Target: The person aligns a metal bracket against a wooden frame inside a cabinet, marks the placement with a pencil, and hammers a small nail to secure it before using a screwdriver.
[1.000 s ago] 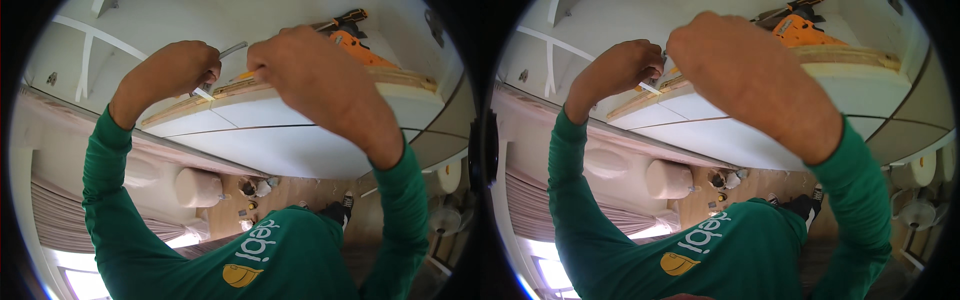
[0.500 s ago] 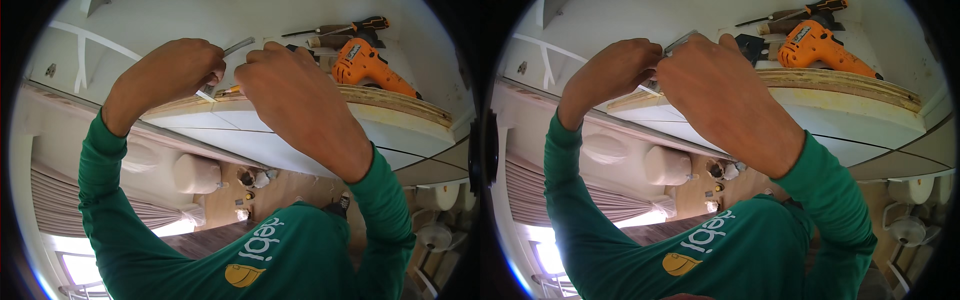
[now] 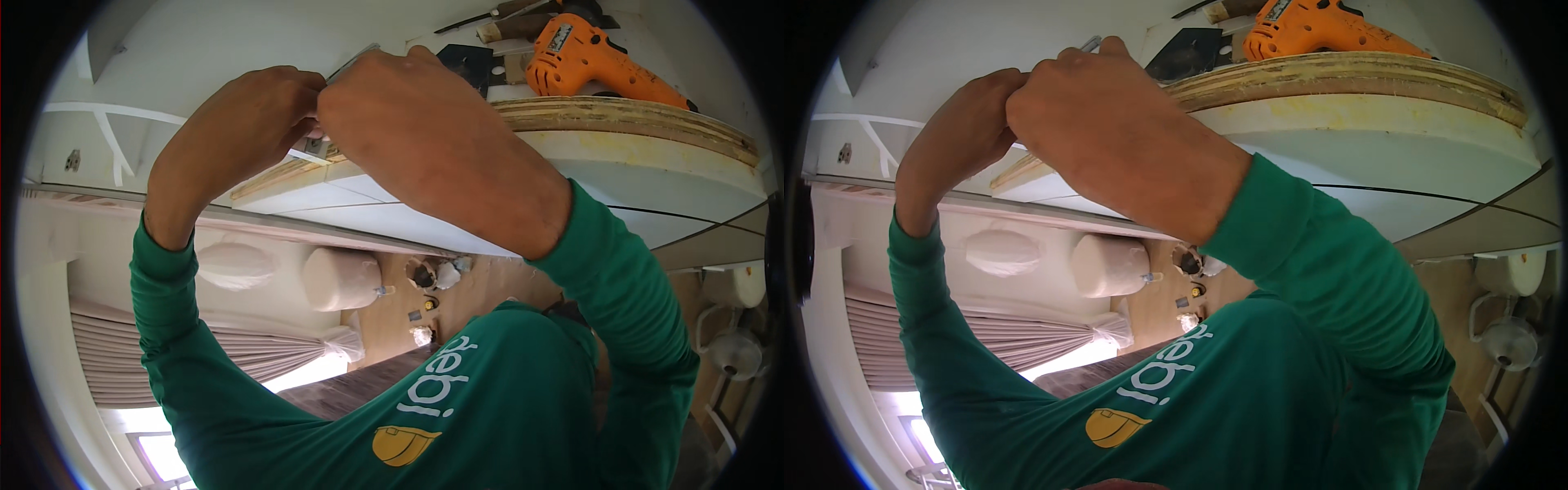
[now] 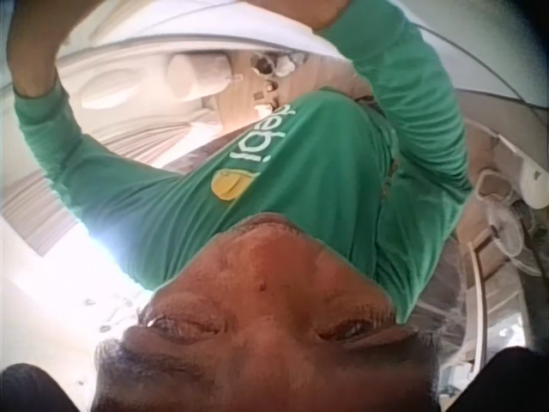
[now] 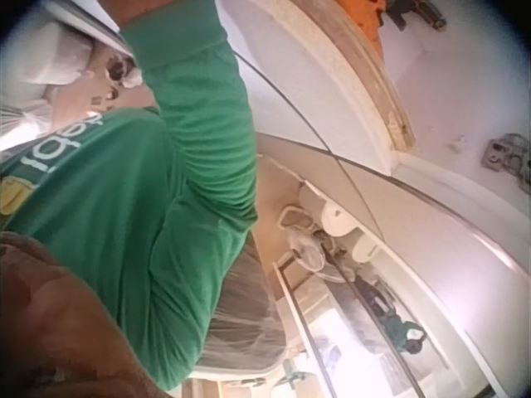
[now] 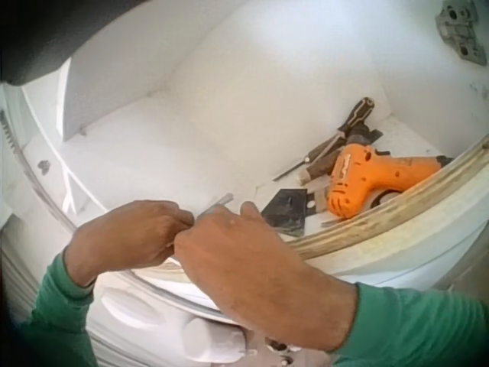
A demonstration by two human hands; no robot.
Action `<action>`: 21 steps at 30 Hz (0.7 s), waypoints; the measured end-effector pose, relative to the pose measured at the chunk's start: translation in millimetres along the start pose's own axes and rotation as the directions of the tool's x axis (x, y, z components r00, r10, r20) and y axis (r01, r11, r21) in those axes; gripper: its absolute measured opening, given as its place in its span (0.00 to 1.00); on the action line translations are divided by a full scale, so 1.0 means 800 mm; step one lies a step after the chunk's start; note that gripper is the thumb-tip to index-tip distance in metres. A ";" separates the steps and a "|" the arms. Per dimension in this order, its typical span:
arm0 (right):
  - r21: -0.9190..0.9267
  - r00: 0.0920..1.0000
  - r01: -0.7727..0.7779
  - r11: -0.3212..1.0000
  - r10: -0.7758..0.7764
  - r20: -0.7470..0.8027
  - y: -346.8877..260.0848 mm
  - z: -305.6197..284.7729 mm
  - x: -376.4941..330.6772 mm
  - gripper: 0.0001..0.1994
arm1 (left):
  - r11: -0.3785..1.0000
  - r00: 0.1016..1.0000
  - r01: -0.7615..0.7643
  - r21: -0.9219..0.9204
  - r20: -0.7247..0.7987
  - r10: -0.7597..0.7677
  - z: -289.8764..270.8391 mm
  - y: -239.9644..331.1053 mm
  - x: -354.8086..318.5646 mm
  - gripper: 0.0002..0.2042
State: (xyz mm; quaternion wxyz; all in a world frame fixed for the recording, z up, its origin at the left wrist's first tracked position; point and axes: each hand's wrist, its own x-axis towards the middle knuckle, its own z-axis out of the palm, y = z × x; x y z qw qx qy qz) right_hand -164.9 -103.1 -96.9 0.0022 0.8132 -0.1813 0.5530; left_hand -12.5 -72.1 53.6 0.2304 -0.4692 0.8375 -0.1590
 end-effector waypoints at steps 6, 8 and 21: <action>-0.015 1.000 -0.013 1.000 0.013 0.023 -0.012 0.003 0.007 0.02 | 0.998 0.999 0.045 -0.050 0.000 -0.045 0.002 -0.005 -0.005 0.06; -0.005 0.999 0.009 1.000 -0.009 -0.032 -0.009 0.006 0.003 0.03 | 0.999 0.999 0.003 -0.041 -0.032 -0.004 0.008 -0.010 -0.003 0.06; 0.055 0.996 0.041 0.998 -0.037 -0.080 -0.002 0.017 0.001 0.01 | 0.999 0.999 -0.027 -0.022 -0.038 0.027 0.006 -0.010 -0.001 0.05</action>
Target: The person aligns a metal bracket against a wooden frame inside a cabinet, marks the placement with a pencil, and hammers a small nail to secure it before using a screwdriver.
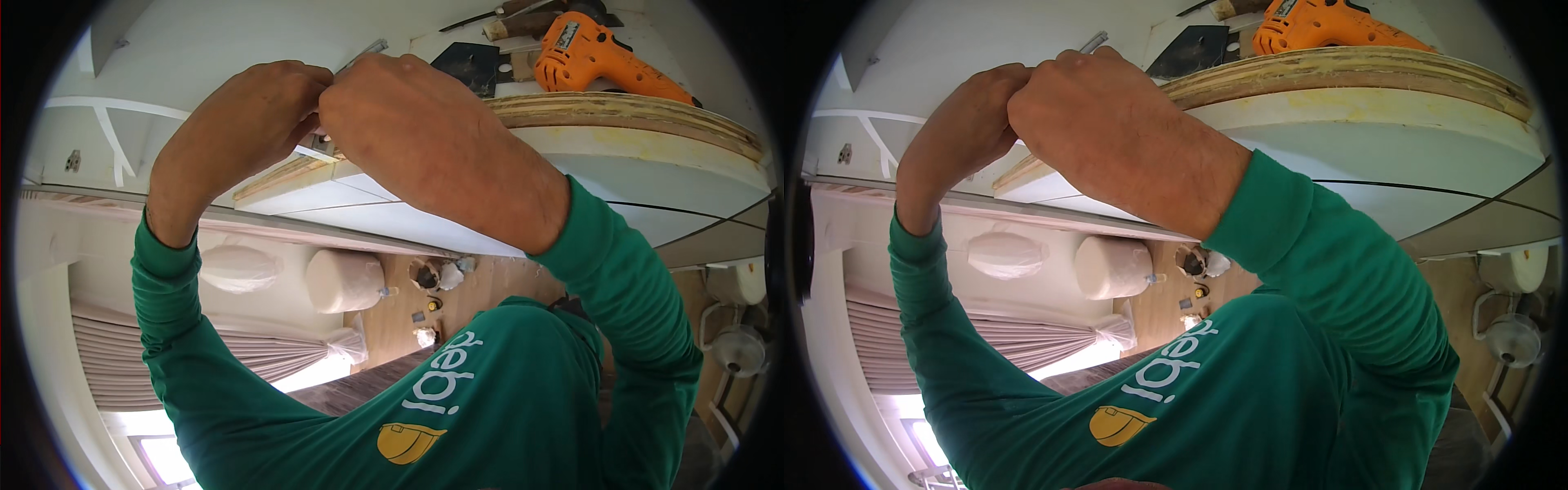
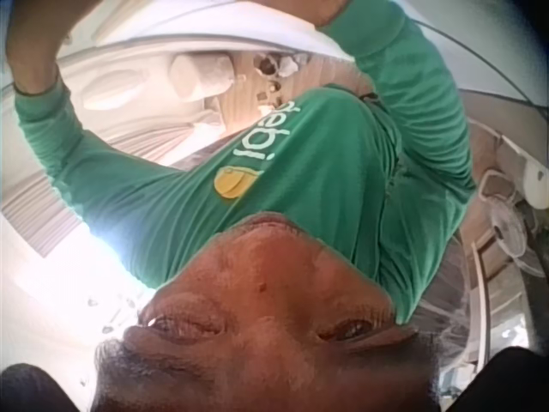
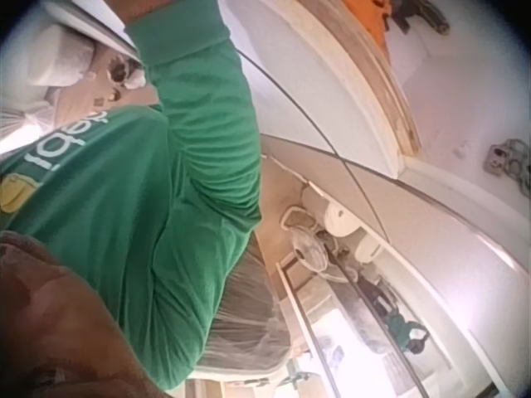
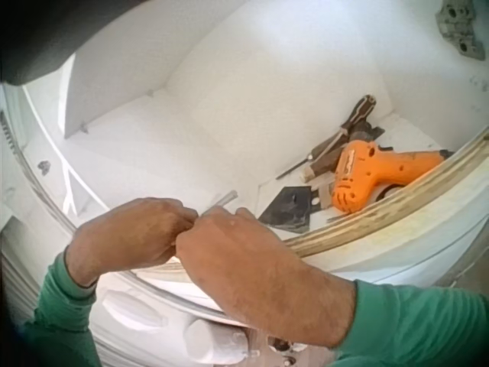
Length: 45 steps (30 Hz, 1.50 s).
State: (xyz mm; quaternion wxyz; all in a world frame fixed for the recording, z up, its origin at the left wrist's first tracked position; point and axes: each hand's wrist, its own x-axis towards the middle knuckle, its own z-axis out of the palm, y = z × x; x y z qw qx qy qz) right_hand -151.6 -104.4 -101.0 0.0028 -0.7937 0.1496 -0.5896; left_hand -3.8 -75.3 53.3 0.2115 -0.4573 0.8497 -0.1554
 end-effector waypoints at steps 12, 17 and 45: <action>-0.009 0.996 -0.053 0.999 0.054 0.072 -0.011 0.006 -0.003 0.02 | 0.999 0.998 -0.051 0.020 -0.025 0.051 0.012 -0.015 -0.005 0.05; -0.119 0.999 -0.013 0.993 0.017 0.032 -0.014 0.005 -0.003 0.01 | 0.997 0.998 -0.056 0.043 -0.014 0.057 0.012 -0.018 -0.003 0.04; -0.248 0.982 -0.048 0.967 0.092 0.168 -0.026 0.013 0.006 0.03 | 0.998 0.998 -0.037 0.048 0.048 0.035 0.014 -0.025 -0.005 0.04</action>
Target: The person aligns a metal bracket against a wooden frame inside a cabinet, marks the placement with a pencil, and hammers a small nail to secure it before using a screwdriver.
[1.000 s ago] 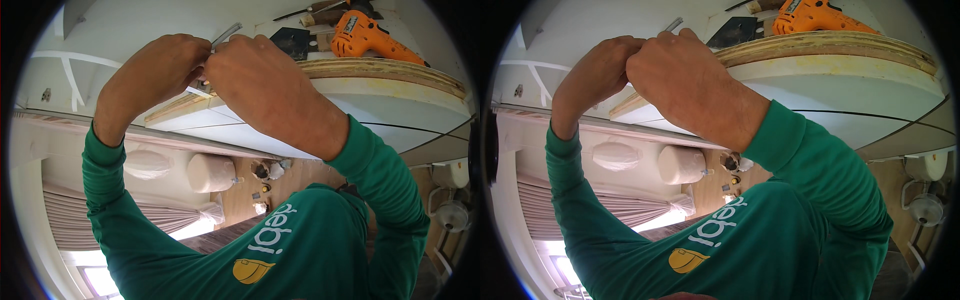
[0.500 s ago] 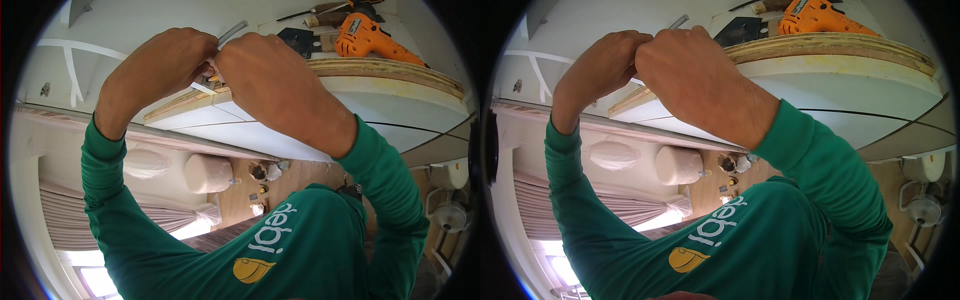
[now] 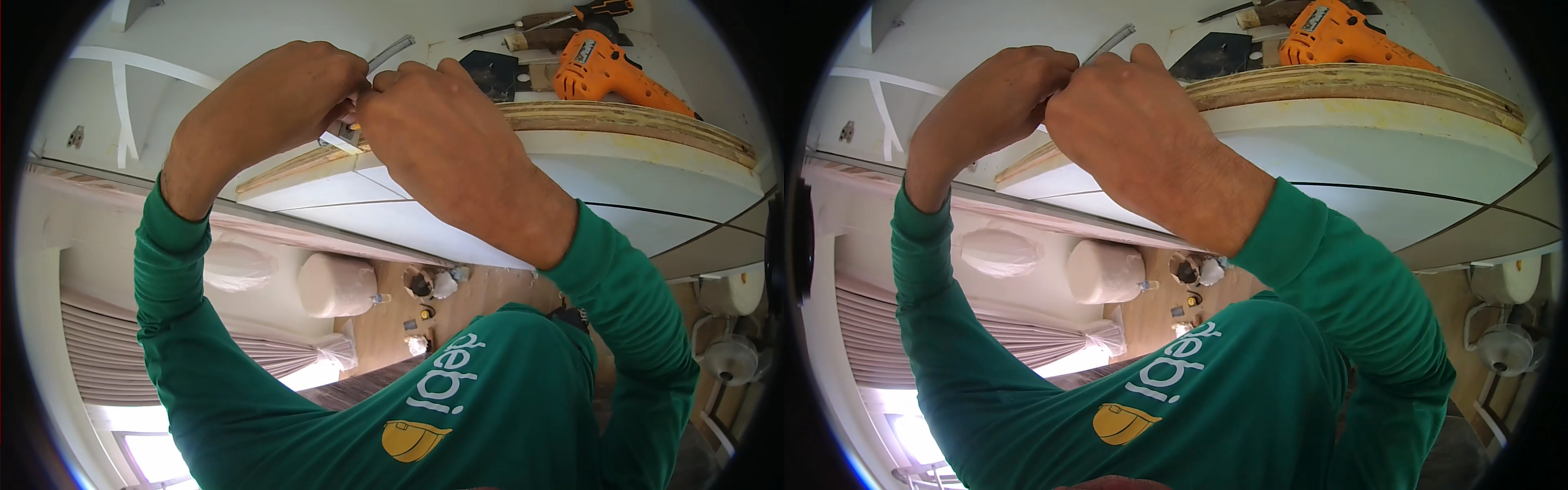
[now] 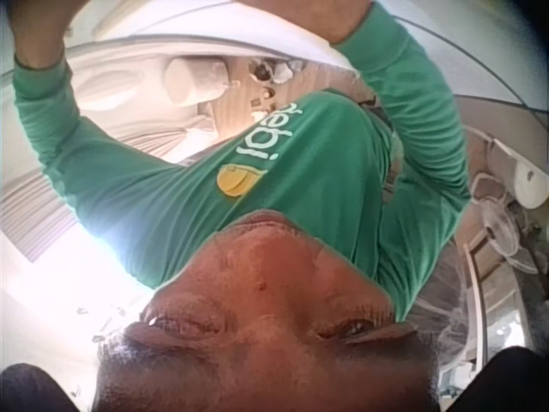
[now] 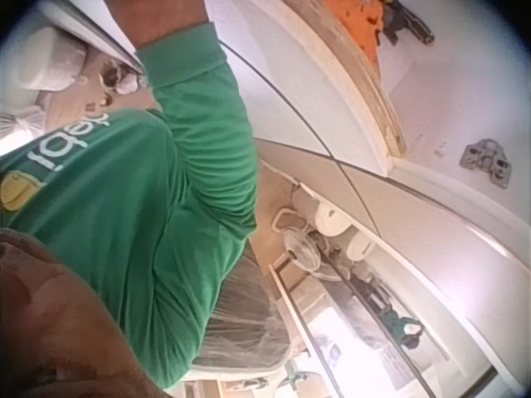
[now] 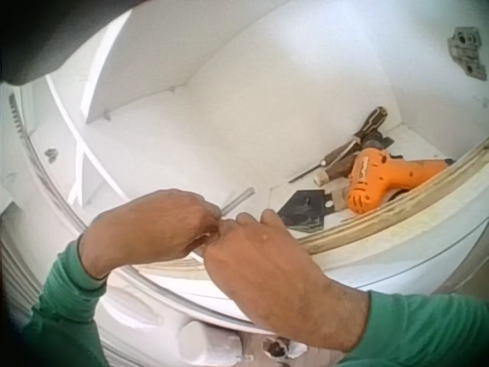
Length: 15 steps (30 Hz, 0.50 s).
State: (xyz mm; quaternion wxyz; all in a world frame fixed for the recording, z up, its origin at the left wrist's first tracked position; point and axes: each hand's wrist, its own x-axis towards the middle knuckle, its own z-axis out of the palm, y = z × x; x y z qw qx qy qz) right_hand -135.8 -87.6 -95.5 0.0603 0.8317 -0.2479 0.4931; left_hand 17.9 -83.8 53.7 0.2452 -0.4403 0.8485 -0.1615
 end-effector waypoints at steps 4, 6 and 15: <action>0.013 1.000 -0.012 1.000 0.011 0.017 0.000 0.001 -0.001 0.03 | 1.000 1.000 -0.011 -0.026 -0.006 0.011 0.000 0.001 -0.002 0.04; -0.009 1.000 -0.006 1.000 0.006 0.029 -0.001 -0.001 -0.001 0.04 | 1.000 1.000 -0.010 -0.024 -0.011 0.010 0.000 0.002 -0.001 0.04; -0.024 0.996 0.065 0.998 -0.063 0.070 -0.001 -0.007 0.004 0.03 | 0.999 0.998 -0.010 0.036 -0.059 0.012 0.002 -0.001 -0.003 0.06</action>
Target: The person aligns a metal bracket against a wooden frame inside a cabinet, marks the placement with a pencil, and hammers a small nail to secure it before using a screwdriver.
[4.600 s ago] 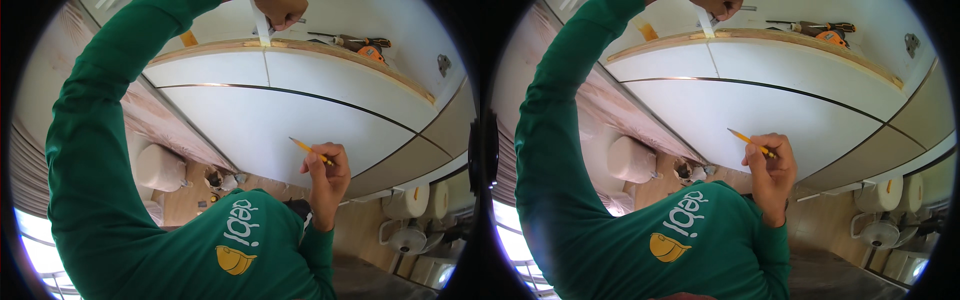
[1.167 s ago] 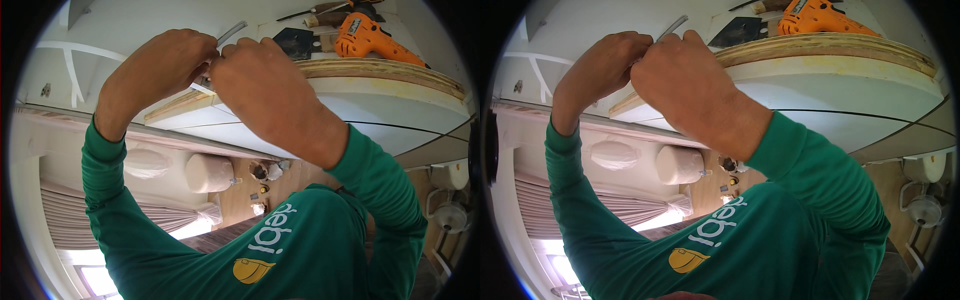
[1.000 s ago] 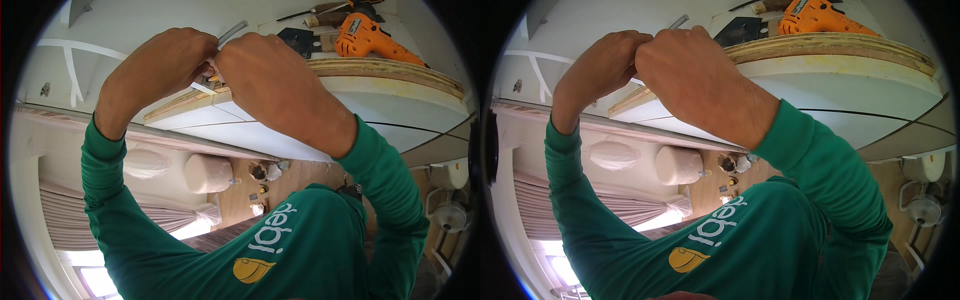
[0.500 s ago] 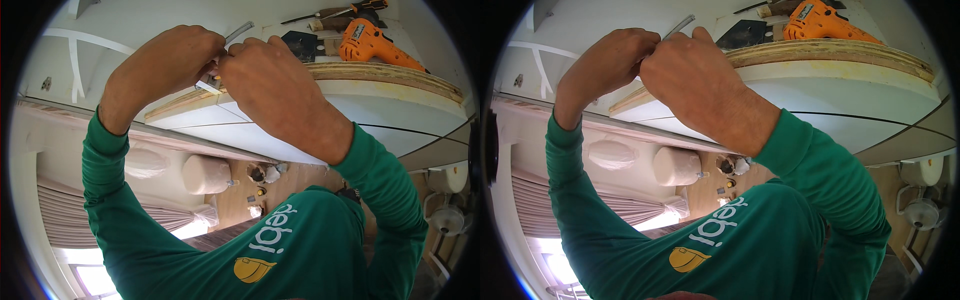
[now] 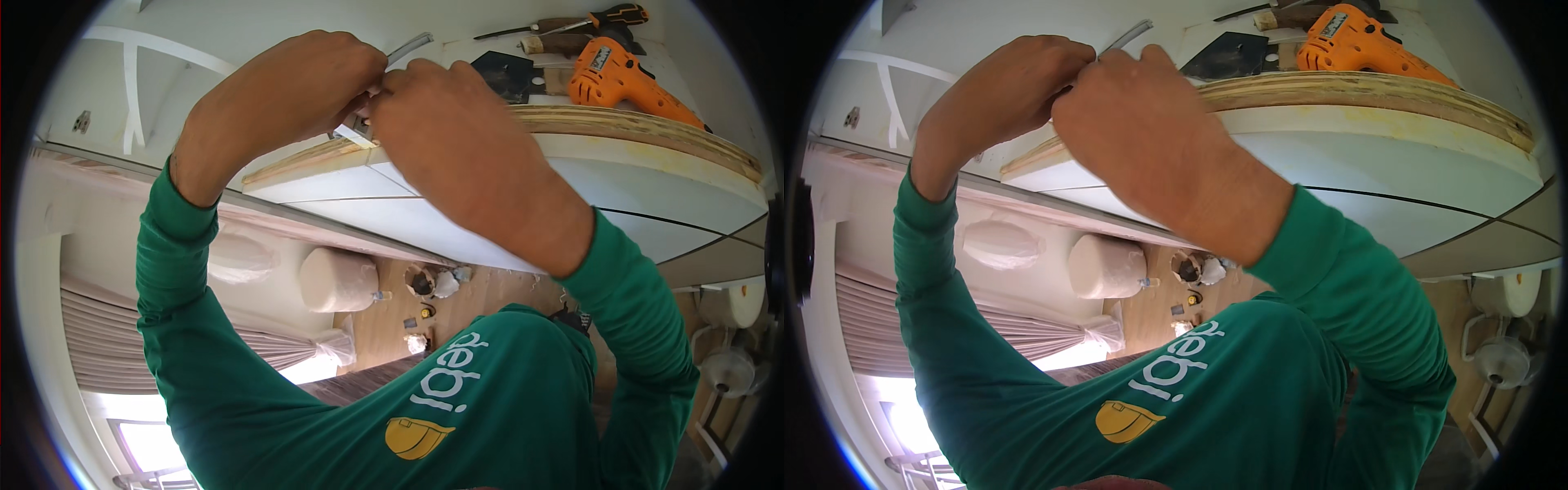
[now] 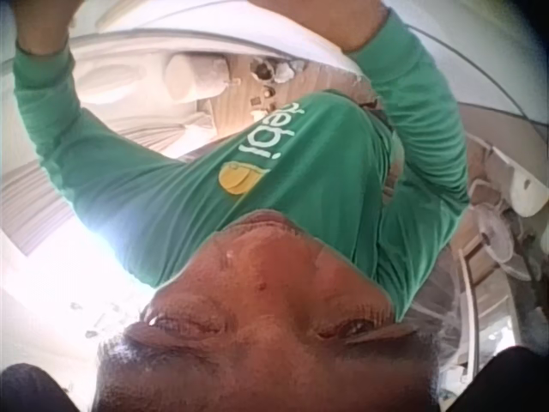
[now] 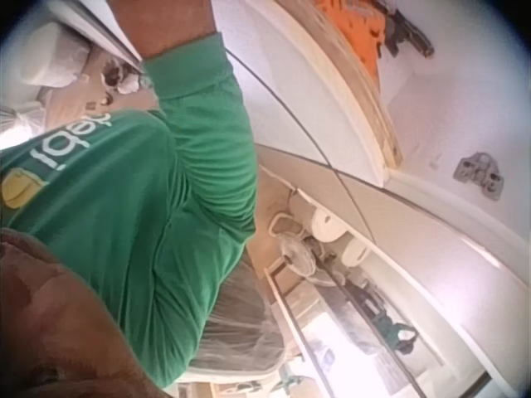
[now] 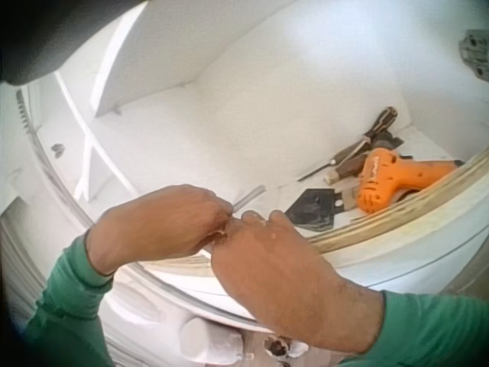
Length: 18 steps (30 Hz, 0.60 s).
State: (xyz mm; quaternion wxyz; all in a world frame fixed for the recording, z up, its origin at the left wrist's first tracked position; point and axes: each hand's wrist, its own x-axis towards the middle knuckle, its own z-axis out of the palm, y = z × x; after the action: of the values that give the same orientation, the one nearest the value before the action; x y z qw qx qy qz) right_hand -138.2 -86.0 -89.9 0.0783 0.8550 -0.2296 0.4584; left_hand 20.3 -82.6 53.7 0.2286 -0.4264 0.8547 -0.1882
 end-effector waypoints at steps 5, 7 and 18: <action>0.175 0.992 -0.038 0.984 0.059 -0.115 0.010 0.003 -0.001 0.06 | 0.998 0.998 0.049 -0.037 0.034 -0.048 -0.004 0.005 0.000 0.06; 0.208 0.992 -0.055 0.976 0.077 -0.101 0.014 0.009 0.001 0.06 | 0.996 0.995 0.078 -0.043 0.062 -0.075 -0.005 0.005 0.001 0.06; 0.060 0.998 0.007 0.998 -0.004 -0.058 0.006 0.002 0.000 0.03 | 0.988 0.974 0.144 -0.049 0.182 -0.133 -0.012 0.011 0.008 0.06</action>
State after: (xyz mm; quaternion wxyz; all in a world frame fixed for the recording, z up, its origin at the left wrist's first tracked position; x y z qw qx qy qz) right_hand -138.9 -90.9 -90.9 0.0603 0.8439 -0.2109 0.4897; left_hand 6.3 -81.4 55.4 0.2770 -0.5069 0.8045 -0.1381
